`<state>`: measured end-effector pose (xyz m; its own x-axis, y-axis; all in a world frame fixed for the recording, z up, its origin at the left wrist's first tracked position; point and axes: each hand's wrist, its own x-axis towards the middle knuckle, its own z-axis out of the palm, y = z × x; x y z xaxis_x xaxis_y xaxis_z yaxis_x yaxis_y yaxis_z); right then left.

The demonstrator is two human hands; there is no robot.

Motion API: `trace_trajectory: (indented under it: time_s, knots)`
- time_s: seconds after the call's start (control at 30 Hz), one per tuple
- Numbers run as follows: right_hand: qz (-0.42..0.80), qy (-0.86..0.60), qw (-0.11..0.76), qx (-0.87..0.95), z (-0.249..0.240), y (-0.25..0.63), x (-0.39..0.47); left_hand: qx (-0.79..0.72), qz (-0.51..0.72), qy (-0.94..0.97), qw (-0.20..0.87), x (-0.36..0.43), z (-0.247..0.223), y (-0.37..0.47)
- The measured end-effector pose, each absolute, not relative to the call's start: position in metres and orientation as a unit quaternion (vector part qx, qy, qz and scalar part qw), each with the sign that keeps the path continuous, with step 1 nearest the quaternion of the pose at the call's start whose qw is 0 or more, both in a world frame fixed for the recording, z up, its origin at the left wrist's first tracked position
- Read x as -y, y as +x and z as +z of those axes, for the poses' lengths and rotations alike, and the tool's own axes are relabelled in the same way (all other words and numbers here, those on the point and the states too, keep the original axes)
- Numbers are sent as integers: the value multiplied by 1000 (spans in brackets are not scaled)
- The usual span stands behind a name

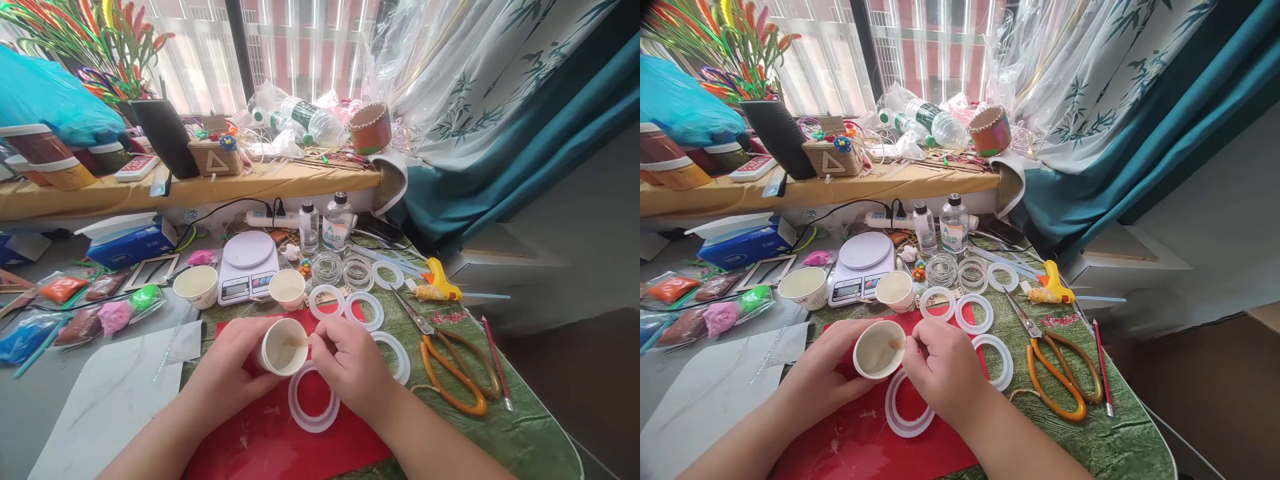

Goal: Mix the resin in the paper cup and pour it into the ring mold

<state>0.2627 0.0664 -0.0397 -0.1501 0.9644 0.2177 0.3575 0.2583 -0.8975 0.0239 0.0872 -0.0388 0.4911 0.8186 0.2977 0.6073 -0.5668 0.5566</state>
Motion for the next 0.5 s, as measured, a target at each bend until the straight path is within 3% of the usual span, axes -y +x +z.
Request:
trace_trajectory:
  time_s: [0.17,0.5]
  knots:
    - [588,-491,455,454,-48,257,-68,-427,274,840,191,-87,-40,24]
    - [567,-447,586,367,-52,261,-67,-437,265,829,229,-87,-43,22]
